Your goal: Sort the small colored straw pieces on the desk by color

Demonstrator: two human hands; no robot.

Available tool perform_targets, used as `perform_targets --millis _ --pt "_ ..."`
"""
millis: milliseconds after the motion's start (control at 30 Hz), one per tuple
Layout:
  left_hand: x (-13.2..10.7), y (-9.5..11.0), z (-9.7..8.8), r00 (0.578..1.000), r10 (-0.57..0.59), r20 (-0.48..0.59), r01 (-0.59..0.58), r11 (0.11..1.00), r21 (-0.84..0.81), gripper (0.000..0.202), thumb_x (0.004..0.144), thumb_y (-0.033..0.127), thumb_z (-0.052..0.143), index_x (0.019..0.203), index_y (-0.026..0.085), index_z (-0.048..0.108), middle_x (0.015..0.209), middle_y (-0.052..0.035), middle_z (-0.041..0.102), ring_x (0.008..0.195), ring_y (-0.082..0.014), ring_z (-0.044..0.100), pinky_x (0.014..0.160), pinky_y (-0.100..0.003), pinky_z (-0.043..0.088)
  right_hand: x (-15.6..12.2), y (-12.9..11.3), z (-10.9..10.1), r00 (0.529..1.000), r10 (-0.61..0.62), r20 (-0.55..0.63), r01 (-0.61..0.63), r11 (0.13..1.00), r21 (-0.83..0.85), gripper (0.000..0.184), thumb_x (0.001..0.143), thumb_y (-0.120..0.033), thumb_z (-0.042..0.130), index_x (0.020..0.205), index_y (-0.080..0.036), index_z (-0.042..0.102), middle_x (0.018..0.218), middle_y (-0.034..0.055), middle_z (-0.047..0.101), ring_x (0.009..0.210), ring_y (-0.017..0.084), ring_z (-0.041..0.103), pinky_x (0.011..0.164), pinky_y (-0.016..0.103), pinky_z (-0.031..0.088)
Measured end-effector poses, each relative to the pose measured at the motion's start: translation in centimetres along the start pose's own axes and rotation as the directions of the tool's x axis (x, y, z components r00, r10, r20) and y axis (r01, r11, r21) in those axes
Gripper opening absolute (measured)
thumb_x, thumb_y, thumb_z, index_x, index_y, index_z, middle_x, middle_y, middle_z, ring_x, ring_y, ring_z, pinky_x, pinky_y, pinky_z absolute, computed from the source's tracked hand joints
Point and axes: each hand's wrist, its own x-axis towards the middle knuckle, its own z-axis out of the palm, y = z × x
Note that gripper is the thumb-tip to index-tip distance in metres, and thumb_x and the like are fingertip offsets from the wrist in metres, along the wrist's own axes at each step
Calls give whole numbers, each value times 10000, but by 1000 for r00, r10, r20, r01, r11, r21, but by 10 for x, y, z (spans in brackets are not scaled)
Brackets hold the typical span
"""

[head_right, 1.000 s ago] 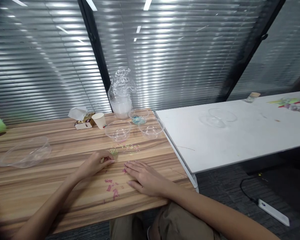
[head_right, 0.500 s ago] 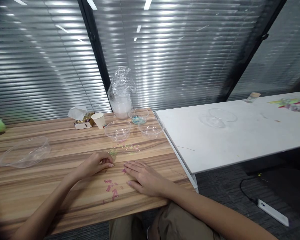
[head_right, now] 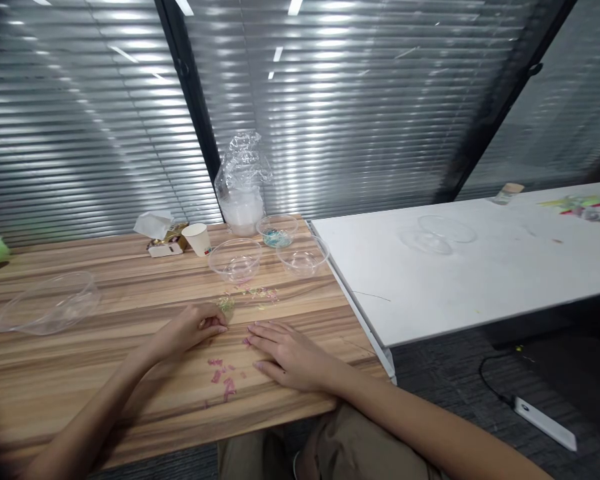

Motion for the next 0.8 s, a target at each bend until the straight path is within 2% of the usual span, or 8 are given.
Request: perform_targets --millis 800 --pt "0 1 1 1000 20 -4 -20 1000 1 205 865 319 482 766 164 572 688 4 552 620 -123 480 572 -215 327 0 1 1 1000 -3 -10 3 1000 6 457 932 -316 412 1372 -195 377 1424 58 331 1314 187 283 1109 367 214"
